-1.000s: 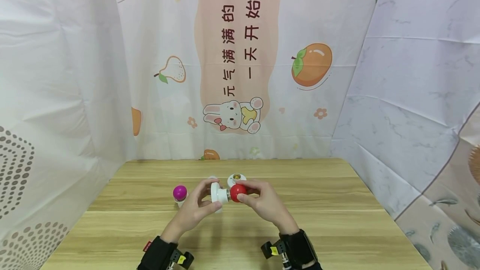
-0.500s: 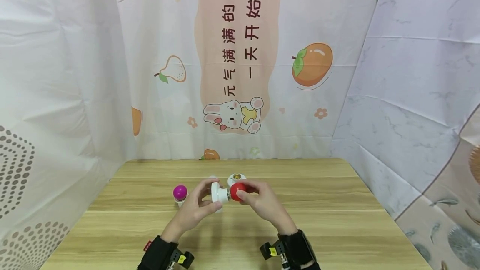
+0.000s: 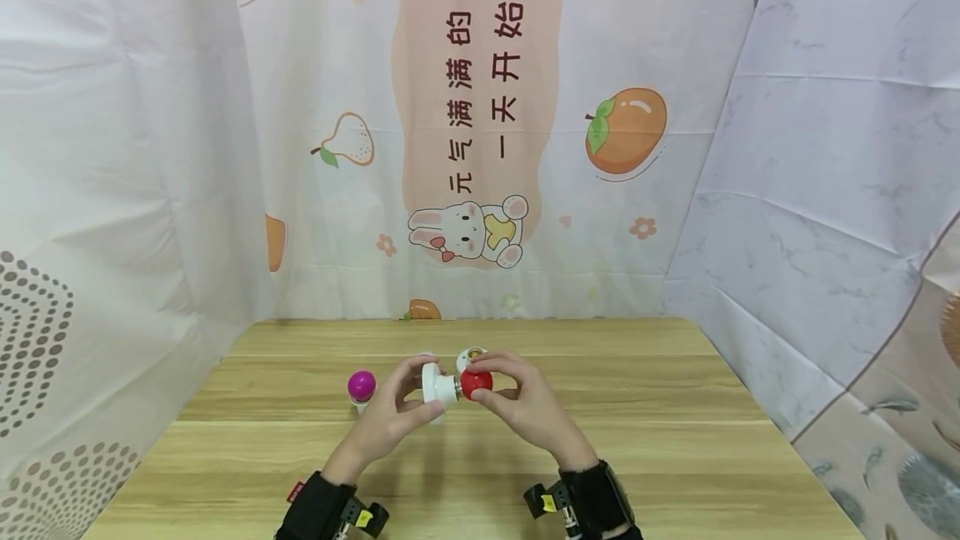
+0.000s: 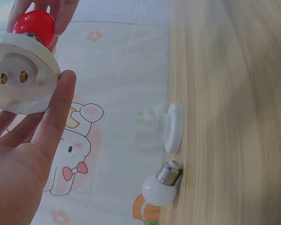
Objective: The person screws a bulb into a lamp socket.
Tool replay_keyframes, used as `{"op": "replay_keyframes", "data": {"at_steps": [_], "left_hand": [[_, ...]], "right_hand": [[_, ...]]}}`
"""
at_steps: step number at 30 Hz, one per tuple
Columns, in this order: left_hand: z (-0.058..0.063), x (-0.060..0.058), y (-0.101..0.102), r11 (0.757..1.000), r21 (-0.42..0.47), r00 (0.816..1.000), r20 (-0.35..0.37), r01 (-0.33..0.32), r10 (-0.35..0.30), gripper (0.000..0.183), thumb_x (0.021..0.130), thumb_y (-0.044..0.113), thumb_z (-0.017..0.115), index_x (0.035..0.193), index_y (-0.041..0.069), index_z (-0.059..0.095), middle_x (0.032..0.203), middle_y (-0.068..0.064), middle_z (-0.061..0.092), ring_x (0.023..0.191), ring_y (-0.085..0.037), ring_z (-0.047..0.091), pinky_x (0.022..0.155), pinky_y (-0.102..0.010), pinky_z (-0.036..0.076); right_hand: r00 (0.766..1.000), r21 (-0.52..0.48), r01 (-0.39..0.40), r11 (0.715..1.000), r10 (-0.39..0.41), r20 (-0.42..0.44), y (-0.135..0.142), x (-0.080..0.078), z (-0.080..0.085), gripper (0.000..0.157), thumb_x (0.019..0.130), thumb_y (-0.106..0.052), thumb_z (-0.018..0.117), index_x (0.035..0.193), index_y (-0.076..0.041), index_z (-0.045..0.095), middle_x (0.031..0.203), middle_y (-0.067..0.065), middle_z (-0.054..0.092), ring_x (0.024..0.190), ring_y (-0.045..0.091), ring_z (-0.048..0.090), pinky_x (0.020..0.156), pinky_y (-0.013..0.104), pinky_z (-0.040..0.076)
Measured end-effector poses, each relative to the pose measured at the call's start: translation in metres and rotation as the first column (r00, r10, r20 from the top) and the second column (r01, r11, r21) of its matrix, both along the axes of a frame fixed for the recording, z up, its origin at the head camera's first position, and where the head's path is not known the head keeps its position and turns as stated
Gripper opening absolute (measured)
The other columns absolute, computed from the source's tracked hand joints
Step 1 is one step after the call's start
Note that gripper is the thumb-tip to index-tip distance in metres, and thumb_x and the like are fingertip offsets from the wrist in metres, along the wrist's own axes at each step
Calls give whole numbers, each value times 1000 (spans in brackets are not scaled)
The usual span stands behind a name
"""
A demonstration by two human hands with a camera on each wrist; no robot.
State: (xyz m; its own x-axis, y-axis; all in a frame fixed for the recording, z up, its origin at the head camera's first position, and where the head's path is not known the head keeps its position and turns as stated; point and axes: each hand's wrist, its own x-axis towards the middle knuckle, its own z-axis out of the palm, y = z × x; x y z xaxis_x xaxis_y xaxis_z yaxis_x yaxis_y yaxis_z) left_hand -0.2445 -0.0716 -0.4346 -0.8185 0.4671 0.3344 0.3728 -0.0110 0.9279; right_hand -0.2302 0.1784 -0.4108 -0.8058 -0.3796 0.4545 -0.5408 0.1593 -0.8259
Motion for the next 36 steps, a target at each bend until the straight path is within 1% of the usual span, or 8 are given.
{"op": "replay_keyframes", "data": {"at_steps": [5, 10, 18, 25, 30, 36], "left_hand": [[0, 0, -1, 1000, 5, 1000, -1, 8, -8, 57, 96, 19, 71, 145, 10, 45, 133, -14, 53, 121, -29, 54, 91, -33, 57], [-1, -1, 0, 1000, 17, 1000, 6, 14, -15, 57, 96, 19, 70, 146, 10, 44, 132, -14, 54, 120, -30, 54, 90, -33, 57], [-1, -2, 0, 1000, 14, 1000, 1, 10, -10, 56, 96, 19, 70, 145, 10, 44, 132, -13, 54, 120, -29, 54, 90, -33, 57], [-3, -3, 0, 1000, 13, 1000, 1, 16, -16, 57, 97, 17, 69, 147, 8, 43, 132, -15, 53, 119, -29, 55, 90, -33, 57], [-2, -1, 0, 1000, 11, 1000, 3, 9, -9, 56, 96, 19, 70, 146, 10, 44, 132, -13, 53, 120, -30, 54, 90, -33, 57], [-2, -1, 0, 1000, 16, 1000, -7, 11, -11, 57, 96, 19, 70, 146, 9, 44, 133, -13, 53, 121, -31, 53, 91, -33, 57]], "right_hand": [[997, 8, -71, 997, 71, -2, 4, -2, -1, 43, 89, 7, 73, 130, -3, 66, 135, 21, 54, 118, 39, 58, 88, 36, 58], [996, 18, -88, 996, 88, -6, 6, -3, 0, 46, 88, 13, 69, 131, -2, 64, 137, 20, 53, 120, 39, 57, 90, 36, 57], [997, 30, -69, 997, 70, -14, 6, -2, 1, 43, 89, 7, 71, 131, -4, 66, 134, 17, 56, 117, 36, 59, 88, 36, 58], [999, 44, -54, 998, 54, 3, 6, -2, 0, 43, 90, 1, 74, 132, -1, 65, 131, 16, 57, 115, 35, 60, 86, 35, 59], [999, 47, -52, 998, 52, 11, 6, -2, -1, 43, 90, -1, 74, 132, -4, 65, 131, 17, 56, 114, 36, 60, 87, 34, 59], [999, 57, -38, 998, 37, 25, 6, -1, 0, 43, 91, -4, 74, 133, -7, 66, 130, 16, 57, 114, 36, 59, 87, 33, 58]]}}
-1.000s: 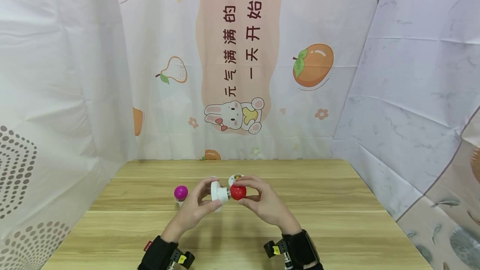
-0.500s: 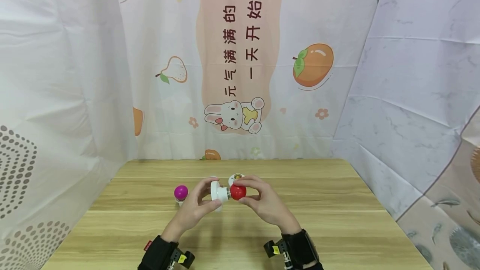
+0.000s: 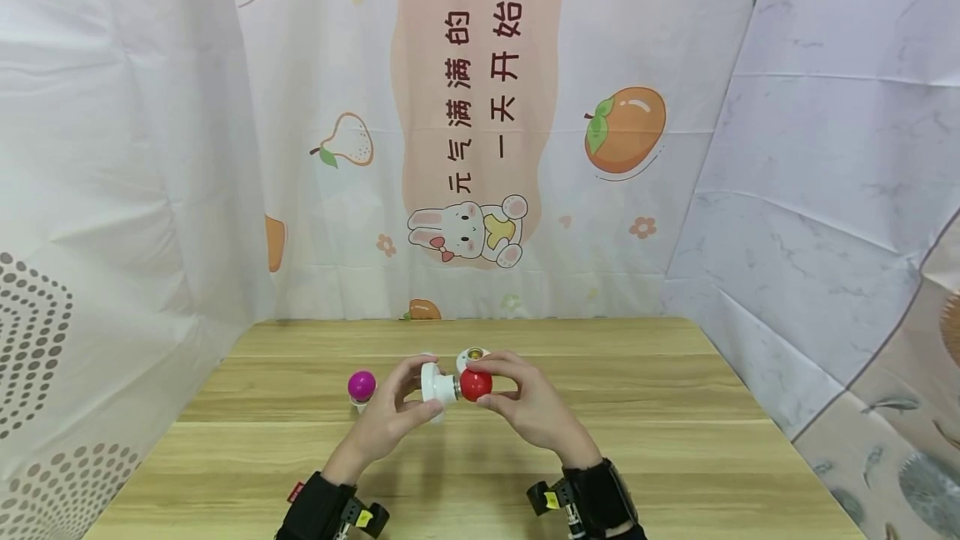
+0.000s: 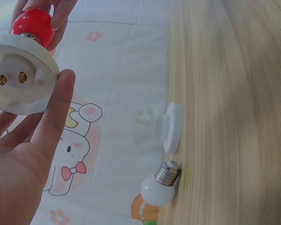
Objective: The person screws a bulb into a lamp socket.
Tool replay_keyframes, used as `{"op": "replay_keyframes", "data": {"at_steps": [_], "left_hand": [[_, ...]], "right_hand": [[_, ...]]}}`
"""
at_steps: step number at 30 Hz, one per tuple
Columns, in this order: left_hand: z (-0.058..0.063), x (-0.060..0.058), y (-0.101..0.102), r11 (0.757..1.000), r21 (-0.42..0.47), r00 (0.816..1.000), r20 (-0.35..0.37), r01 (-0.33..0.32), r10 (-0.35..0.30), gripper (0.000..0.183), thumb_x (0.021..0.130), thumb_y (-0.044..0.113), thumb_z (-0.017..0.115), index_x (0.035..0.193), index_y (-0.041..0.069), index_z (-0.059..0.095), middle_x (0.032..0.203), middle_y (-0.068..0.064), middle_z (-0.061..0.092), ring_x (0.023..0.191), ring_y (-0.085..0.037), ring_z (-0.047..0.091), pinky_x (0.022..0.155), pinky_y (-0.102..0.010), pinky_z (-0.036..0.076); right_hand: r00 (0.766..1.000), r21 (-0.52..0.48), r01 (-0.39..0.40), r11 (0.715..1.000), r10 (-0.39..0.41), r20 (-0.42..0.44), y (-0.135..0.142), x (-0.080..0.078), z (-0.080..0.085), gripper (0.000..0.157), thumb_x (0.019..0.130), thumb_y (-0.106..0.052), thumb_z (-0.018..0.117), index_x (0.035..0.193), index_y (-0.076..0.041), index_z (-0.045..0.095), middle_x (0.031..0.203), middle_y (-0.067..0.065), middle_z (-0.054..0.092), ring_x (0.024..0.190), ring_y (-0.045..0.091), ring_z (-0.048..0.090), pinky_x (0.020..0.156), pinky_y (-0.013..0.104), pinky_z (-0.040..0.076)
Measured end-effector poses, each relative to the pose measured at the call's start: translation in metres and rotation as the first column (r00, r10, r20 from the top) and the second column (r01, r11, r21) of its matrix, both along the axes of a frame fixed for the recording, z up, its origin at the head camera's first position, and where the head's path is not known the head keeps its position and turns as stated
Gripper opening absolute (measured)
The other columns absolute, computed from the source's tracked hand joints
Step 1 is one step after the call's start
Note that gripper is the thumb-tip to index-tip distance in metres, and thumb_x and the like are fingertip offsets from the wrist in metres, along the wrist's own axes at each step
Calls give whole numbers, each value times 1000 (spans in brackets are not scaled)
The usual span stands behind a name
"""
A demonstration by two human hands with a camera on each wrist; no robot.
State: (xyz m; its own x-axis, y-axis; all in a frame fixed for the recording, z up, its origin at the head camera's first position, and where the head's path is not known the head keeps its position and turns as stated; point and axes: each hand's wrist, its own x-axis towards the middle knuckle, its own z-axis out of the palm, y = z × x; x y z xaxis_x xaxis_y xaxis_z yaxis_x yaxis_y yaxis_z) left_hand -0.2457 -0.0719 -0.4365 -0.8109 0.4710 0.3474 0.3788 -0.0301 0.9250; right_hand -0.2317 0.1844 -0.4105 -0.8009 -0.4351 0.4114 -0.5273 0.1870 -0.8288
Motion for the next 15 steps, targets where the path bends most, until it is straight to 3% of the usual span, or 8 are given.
{"op": "replay_keyframes", "data": {"at_steps": [15], "left_hand": [[1, 1, -1, 1000, -18, 1000, 1, -5, 5, 57, 96, 19, 71, 146, 10, 44, 133, -12, 54, 121, -30, 54, 91, -32, 57]], "right_hand": [[998, 40, 43, 998, -45, 43, -2, 0, 1, 43, 93, -15, 74, 134, -9, 65, 129, 13, 60, 115, 36, 58, 86, 30, 58]]}}
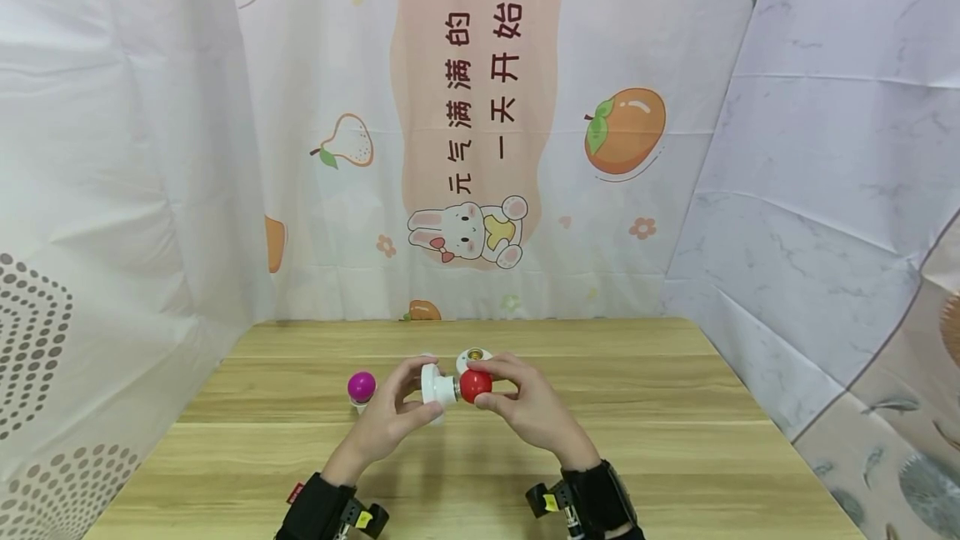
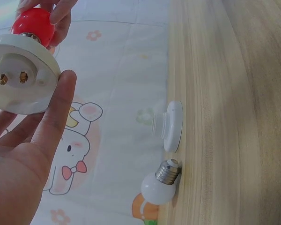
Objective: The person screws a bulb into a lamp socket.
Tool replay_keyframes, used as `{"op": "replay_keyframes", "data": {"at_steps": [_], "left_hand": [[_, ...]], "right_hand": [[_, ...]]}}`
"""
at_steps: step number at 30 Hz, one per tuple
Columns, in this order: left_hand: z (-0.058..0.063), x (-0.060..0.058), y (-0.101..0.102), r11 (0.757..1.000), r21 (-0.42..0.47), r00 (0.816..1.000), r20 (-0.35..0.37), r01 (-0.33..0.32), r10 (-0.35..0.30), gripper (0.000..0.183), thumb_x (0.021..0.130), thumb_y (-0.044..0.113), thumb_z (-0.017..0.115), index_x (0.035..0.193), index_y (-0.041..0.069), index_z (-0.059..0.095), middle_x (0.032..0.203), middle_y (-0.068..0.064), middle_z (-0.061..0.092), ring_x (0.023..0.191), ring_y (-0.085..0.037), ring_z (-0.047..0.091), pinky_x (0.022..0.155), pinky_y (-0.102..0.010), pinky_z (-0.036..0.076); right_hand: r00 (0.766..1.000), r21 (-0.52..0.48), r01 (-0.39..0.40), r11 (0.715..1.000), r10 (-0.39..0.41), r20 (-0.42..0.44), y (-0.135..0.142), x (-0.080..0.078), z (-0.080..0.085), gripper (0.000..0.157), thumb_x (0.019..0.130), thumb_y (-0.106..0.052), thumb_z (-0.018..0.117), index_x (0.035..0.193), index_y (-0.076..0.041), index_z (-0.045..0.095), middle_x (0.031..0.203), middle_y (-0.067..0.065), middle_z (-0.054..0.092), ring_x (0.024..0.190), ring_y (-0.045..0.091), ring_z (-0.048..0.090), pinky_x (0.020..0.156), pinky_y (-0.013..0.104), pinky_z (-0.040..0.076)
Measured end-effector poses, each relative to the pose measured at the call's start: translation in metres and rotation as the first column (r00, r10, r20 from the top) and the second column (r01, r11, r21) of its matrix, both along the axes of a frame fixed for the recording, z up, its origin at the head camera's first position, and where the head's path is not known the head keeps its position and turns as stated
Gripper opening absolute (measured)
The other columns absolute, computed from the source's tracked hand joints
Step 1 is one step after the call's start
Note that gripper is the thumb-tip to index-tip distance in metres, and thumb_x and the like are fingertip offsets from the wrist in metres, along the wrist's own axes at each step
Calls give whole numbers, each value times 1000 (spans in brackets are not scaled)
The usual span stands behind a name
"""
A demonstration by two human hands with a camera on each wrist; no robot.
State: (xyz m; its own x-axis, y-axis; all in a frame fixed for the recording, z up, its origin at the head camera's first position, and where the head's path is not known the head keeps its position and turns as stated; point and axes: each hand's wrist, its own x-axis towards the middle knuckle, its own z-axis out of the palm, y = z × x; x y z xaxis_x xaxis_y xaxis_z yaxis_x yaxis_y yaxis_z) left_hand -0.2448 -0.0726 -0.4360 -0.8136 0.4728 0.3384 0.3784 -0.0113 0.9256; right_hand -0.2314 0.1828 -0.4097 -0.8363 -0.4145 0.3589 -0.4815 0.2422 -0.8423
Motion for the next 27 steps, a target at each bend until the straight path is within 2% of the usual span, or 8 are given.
{"op": "replay_keyframes", "data": {"at_steps": [10, 18, 27], "left_hand": [[-1, -1, 0, 1000, -1, 1000, -3, 5, -5, 58, 95, 18, 72, 145, 11, 44, 134, -15, 54, 122, -30, 54, 91, -32, 57], [0, -1, 2, 1000, -4, 1000, 7, 9, -9, 58, 95, 18, 73, 145, 12, 45, 132, -13, 55, 121, -30, 55, 90, -33, 57], [-1, -1, 2, 1000, -1, 1000, 5, 15, -15, 59, 95, 18, 73, 146, 11, 45, 132, -14, 55, 120, -30, 55, 90, -33, 57]], "right_hand": [[997, 19, 49, 999, -50, 60, -3, 1, 1, 39, 96, -13, 72, 133, -6, 65, 131, 17, 60, 111, 33, 61, 84, 31, 59], [991, -49, 14, 999, -8, 135, -4, 0, 0, 41, 100, -16, 66, 135, 5, 60, 123, 24, 61, 98, 35, 68, 78, 36, 61], [990, -10, 30, 1000, -28, 140, -5, 1, 2, 41, 102, -20, 63, 134, 5, 59, 118, 23, 64, 97, 35, 68, 74, 38, 62]]}}
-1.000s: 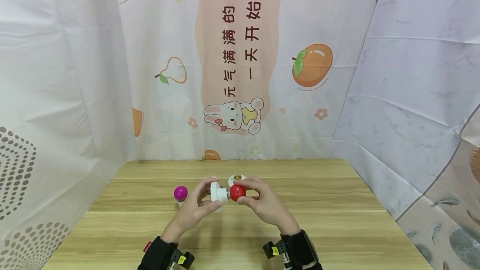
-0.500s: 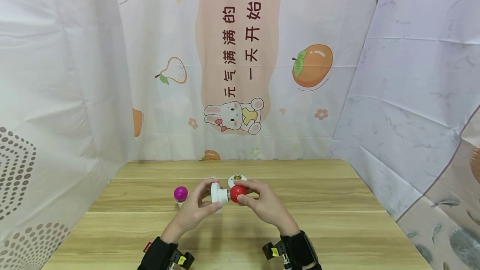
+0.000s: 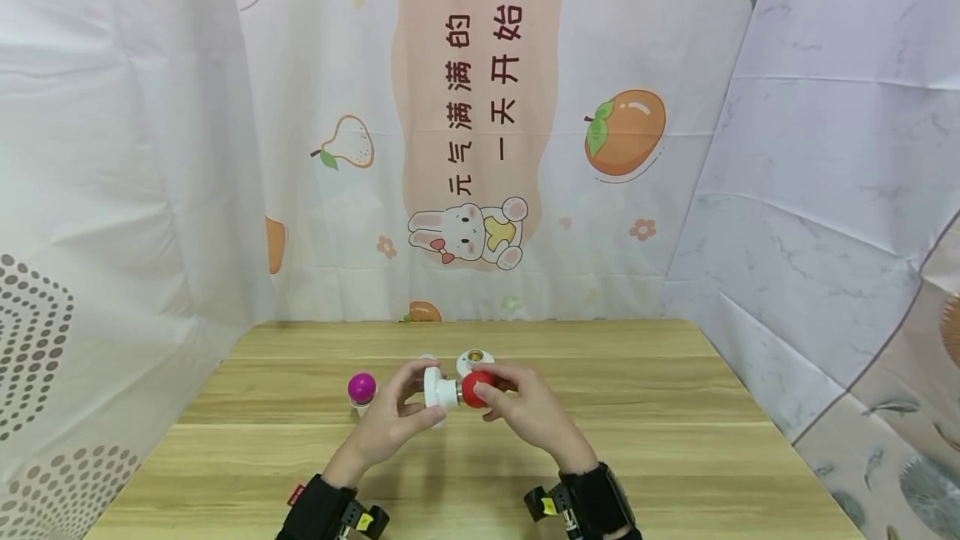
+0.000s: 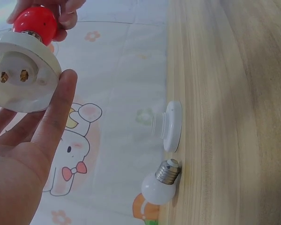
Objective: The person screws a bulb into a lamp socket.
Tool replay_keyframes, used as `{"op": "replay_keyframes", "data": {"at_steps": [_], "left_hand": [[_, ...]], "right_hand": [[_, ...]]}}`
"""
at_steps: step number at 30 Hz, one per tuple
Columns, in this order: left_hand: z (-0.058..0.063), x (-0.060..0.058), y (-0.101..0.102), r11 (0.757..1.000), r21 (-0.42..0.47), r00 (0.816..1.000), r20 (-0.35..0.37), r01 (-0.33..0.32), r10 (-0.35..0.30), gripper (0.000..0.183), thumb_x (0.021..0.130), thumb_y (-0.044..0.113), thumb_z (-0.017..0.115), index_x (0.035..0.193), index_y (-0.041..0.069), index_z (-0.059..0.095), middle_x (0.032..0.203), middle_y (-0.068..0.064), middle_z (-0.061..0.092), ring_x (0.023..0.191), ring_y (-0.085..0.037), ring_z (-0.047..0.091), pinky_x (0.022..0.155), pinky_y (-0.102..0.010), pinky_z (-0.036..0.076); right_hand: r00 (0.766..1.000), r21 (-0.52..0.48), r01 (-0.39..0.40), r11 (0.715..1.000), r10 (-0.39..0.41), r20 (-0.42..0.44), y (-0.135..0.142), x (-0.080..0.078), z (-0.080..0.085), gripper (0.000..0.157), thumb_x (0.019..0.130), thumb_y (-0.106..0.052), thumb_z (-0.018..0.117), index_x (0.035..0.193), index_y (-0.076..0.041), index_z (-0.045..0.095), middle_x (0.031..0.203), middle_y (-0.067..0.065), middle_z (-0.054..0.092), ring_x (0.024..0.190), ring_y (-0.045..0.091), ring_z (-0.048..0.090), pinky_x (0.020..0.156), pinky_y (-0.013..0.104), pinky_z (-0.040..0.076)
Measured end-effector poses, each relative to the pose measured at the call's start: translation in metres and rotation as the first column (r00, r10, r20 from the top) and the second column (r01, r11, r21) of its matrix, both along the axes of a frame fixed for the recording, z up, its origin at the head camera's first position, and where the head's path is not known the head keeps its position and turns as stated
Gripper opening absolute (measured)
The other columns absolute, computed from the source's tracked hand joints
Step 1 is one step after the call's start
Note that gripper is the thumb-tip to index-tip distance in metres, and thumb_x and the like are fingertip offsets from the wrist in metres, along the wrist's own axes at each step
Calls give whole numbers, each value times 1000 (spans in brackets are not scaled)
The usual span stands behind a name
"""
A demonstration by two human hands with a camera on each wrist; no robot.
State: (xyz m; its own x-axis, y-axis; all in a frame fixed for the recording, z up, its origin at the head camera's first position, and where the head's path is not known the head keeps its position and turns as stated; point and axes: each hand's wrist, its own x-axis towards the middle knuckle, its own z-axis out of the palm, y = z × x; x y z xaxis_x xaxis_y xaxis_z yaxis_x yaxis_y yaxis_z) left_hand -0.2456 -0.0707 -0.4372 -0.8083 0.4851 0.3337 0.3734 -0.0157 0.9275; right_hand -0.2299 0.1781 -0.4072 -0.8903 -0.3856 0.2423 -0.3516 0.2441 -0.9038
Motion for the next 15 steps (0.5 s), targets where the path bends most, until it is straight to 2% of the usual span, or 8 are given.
{"op": "replay_keyframes", "data": {"at_steps": [2, 5, 9, 15], "left_hand": [[0, 0, 0, 1000, -2, 1000, 7, -3, 3, 59, 95, 18, 73, 146, 12, 45, 132, -14, 55, 120, -30, 55, 90, -33, 57], [0, 0, 1, 1000, -7, 1000, 15, -7, 7, 59, 95, 19, 73, 146, 13, 45, 133, -13, 55, 121, -29, 55, 91, -33, 57], [0, 0, 1, 1000, -14, 1000, 19, -8, 8, 59, 95, 19, 73, 147, 13, 44, 134, -14, 55, 122, -29, 56, 91, -32, 56], [0, 0, 0, 1000, -17, 1000, 17, -10, 11, 59, 96, 20, 71, 148, 13, 43, 135, -15, 54, 121, -30, 56, 91, -32, 57]], "right_hand": [[1000, 13, 11, 1000, -11, -6, 0, 0, 0, 44, 103, -21, 63, 137, 6, 57, 120, 23, 63, 98, 35, 68, 75, 38, 62], [998, 42, 49, 998, -48, -36, 0, 1, 0, 48, 102, -23, 64, 141, 2, 55, 128, 21, 62, 109, 35, 65, 82, 36, 60], [994, 39, 81, 996, -78, -83, -1, 1, 0, 44, 99, -24, 69, 139, -7, 59, 135, 15, 61, 123, 35, 57, 89, 33, 58], [989, -34, -14, 999, 9, -149, -1, 1, -2, 30, 95, -13, 73, 124, -11, 68, 131, 13, 59, 116, 34, 59, 86, 33, 59]]}}
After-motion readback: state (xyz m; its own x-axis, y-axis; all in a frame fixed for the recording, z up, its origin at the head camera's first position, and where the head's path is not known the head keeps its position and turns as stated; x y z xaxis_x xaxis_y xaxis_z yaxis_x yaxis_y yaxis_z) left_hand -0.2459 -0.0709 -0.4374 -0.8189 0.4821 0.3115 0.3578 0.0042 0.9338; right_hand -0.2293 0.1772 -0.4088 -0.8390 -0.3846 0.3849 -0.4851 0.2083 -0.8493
